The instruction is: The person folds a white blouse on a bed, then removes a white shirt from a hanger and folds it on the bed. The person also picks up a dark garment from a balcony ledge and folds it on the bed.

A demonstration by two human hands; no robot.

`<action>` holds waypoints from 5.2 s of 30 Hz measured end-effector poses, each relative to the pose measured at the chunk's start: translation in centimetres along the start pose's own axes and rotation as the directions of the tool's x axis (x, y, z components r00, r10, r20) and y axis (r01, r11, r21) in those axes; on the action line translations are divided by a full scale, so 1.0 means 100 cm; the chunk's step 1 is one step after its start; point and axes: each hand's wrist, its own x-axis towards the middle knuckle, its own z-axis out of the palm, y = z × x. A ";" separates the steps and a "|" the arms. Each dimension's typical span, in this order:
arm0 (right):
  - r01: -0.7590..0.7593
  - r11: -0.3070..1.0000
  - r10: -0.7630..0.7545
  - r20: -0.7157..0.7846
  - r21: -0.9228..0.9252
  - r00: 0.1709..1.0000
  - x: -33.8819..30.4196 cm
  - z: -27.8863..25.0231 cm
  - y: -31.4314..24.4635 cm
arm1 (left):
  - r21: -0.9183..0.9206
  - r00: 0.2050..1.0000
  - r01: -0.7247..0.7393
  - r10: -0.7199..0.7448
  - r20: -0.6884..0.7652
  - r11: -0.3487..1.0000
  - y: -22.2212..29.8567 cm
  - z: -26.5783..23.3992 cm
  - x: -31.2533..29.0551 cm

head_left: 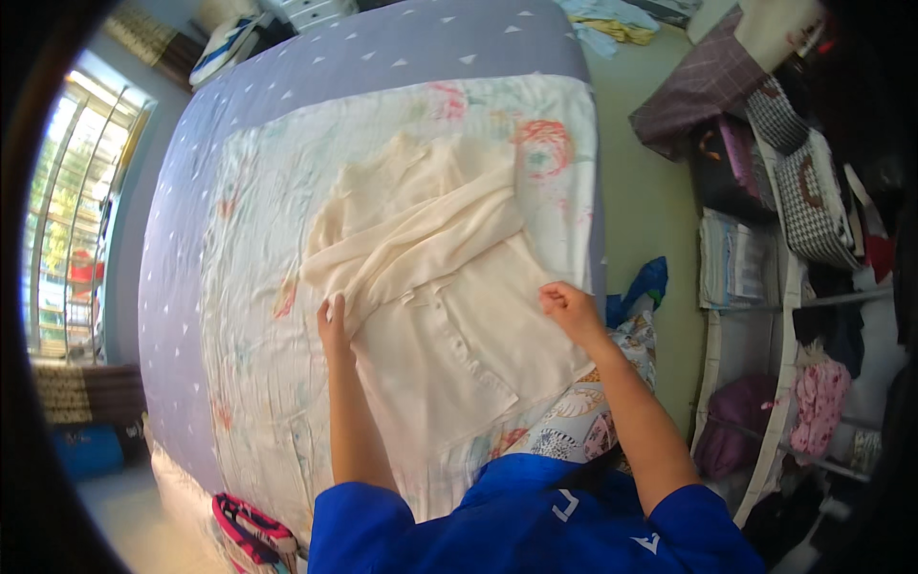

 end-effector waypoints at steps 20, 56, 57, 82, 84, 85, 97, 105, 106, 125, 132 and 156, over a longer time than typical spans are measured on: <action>0.127 0.988 -0.103 -0.253 0.083 0.962 0.133 0.005 0.002 | -0.177 0.997 0.053 -0.041 0.073 0.983 0.009 -0.002 0.075; -0.171 0.772 0.020 0.247 0.612 0.969 0.013 -0.009 -0.167 | -0.013 0.544 0.390 -0.219 0.810 0.921 0.020 0.137 -0.063; -0.143 0.767 -0.007 0.230 0.625 0.973 0.000 -0.015 -0.177 | -0.010 0.439 0.449 -0.211 0.873 0.894 0.035 0.149 -0.085; 0.197 0.927 -0.266 0.190 0.320 0.945 -0.075 -0.080 -0.247 | -0.484 0.437 0.057 0.414 0.798 0.873 0.234 0.118 -0.108; 0.097 0.949 -0.150 0.158 0.300 0.976 -0.042 -0.081 -0.268 | -0.589 0.474 -0.156 0.583 0.660 0.793 0.309 0.127 -0.130; 0.169 0.939 -0.215 0.127 0.300 0.968 -0.019 -0.086 -0.278 | -0.650 0.408 -0.272 0.697 0.590 0.710 0.340 0.132 -0.135; 0.502 0.857 -0.505 -0.005 0.116 0.863 0.007 -0.062 -0.306 | -0.177 0.313 -0.909 0.898 0.310 0.377 0.369 0.029 -0.199; 0.498 0.791 -0.438 0.240 -0.355 0.866 -0.058 0.041 -0.013 | 0.185 0.449 -0.831 0.435 0.780 0.525 0.047 -0.054 -0.196; 0.628 0.610 -0.523 0.350 -0.484 0.777 -0.063 0.043 0.015 | 0.276 0.484 -0.827 0.372 0.792 0.489 0.002 -0.069 -0.196; 0.174 0.863 0.122 0.529 -0.475 0.840 -0.106 0.026 -0.043 | 0.272 0.324 -0.652 -0.065 0.944 0.707 0.065 -0.089 -0.196; -0.249 0.965 0.259 0.424 -0.080 0.868 -0.073 0.019 -0.039 | 0.300 0.543 -0.358 -0.065 0.837 0.884 0.112 -0.001 -0.095; 0.308 0.810 0.067 0.600 -0.499 0.797 -0.086 0.042 -0.079 | 0.409 0.273 -0.824 -0.357 0.893 0.391 0.072 0.011 -0.122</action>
